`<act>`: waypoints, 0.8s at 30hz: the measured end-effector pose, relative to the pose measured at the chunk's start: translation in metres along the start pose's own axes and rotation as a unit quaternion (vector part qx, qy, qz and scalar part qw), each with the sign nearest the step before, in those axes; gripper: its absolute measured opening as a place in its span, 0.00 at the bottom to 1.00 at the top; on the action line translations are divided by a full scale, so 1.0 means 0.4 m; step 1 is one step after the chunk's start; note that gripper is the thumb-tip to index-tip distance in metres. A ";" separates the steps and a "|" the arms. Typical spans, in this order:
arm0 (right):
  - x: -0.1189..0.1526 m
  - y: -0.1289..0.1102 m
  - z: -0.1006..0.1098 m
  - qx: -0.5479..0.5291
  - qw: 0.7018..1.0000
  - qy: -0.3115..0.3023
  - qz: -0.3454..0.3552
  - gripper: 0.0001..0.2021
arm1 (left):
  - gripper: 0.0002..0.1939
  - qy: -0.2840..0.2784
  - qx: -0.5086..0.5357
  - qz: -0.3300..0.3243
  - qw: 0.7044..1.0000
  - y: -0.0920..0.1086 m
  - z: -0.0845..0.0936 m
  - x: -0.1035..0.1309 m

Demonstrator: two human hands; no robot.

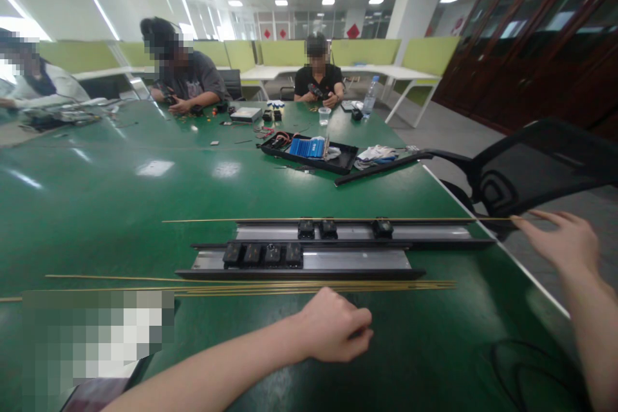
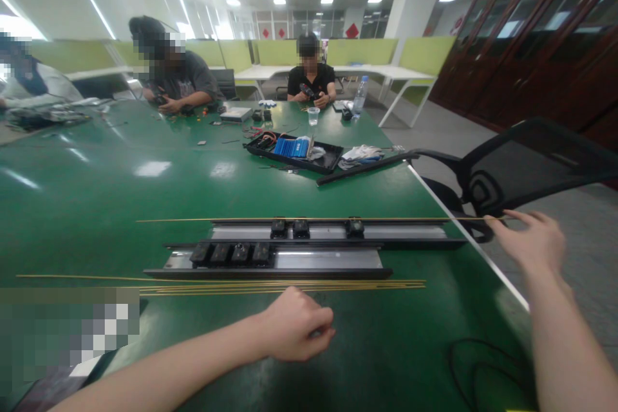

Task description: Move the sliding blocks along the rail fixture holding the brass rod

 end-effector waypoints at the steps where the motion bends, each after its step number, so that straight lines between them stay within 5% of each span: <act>1: -0.001 0.002 0.000 -0.002 1.000 0.000 -0.003 0.38 | 0.11 0.000 0.000 0.000 1.000 0.000 -0.001 0.000; 24: 0.009 0.039 0.005 -0.059 0.998 0.020 -0.028 0.36 | 0.11 -0.001 0.005 0.004 1.000 -0.002 0.000 -0.002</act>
Point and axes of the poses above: each hand's wrist, its own x-axis away from the middle knuckle, its own z-axis out of the back of the hand, y = z × x, the point moved 3 cm from there along -x, towards the middle knuckle, and after that the axes turned 15 degrees about -x, right-handed, at the moved point
